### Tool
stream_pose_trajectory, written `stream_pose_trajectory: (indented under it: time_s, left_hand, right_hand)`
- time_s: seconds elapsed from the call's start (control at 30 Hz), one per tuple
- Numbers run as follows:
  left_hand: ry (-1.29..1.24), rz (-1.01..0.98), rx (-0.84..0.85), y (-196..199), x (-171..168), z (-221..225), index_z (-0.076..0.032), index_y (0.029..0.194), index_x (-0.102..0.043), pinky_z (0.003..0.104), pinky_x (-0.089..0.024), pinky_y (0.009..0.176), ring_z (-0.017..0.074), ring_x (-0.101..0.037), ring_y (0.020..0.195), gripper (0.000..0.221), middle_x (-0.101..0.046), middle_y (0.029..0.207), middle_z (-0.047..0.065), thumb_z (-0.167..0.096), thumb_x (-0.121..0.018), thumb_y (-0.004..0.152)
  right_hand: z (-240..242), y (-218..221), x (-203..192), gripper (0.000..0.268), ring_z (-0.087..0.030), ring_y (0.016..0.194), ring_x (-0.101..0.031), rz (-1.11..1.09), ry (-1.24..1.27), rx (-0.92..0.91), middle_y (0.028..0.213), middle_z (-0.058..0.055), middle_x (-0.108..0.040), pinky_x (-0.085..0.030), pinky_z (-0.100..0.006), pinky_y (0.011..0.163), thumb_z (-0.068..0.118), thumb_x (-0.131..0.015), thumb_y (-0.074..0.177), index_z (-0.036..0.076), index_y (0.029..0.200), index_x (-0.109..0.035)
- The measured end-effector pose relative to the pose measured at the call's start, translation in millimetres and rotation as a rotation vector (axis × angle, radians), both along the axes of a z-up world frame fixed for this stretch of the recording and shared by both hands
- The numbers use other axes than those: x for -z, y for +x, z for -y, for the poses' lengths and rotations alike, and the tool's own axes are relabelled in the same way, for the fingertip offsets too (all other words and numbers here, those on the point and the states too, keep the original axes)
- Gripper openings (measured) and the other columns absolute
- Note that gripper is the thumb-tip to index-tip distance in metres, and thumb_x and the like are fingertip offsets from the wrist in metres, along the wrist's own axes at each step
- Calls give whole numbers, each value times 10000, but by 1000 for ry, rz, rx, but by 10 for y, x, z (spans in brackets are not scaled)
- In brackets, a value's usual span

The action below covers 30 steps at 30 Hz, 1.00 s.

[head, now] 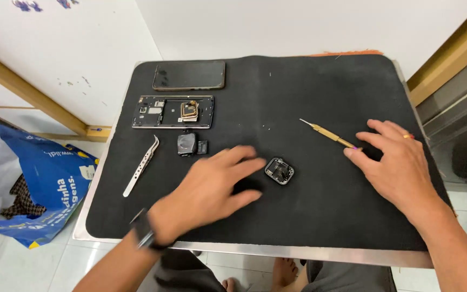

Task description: Disassembling and inspecting the internal components of a smartwatch using precision tools.

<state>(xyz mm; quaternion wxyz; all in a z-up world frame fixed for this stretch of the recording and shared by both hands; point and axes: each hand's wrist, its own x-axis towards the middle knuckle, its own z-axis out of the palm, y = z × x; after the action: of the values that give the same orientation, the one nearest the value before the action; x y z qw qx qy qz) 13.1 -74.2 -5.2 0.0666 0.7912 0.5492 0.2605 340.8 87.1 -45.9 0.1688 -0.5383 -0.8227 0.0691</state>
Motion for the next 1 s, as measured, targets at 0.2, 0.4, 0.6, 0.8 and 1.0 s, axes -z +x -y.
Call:
stream_pose_trajectory:
  time_s: [0.2, 0.4, 0.6, 0.8, 1.0]
  left_hand:
    - [-303, 2, 203, 74, -2, -685, -118, 1384, -598, 418, -515, 773, 238, -655, 884, 691, -575, 1139, 36, -372, -823, 782]
    - [-231, 18, 240, 63, 64, -708, -152, 1160, -726, 377, -509, 694, 206, -655, 890, 450, -613, 1006, -9, -349, -785, 759]
    - [-80, 8, 361, 36, 73, -681, -101, 1131, -661, 403, -507, 600, 245, -608, 840, 345, -618, 1068, 29, -287, -778, 866]
    - [-89, 33, 364, 31, 102, -686, -71, 1202, -664, 399, -482, 584, 245, -557, 756, 414, -599, 1014, 36, -273, -803, 868]
    - [-85, 41, 350, 19, 138, -683, -103, 1163, -668, 392, -426, 508, 234, -514, 701, 369, -528, 918, 24, -298, -797, 878]
  right_hand:
    - [136, -24, 17, 83, -302, 1386, -605, -56, 255, -83, 1328, -54, -733, -422, -498, 1048, 197, -712, 948, 135, 945, -766]
    - [200, 241, -137, 100, -224, 949, -683, -210, 169, 32, 1057, -69, -751, -485, -361, 885, 88, -733, 1032, 42, 1112, -772]
    - [-101, 461, -128, 159, -220, 584, -457, -329, -162, 180, 673, -144, -517, -326, -350, 595, 100, -550, 1162, -18, 1120, -648]
    - [-124, -447, -446, 43, -200, 690, -476, -271, 129, -131, 795, -116, -529, -411, -346, 740, -58, -750, 1146, -64, 1160, -710]
    - [110, -732, -478, 144, -199, 744, -681, -157, 36, -178, 958, -5, -745, -485, -344, 749, 173, -639, 1031, 114, 1143, -709]
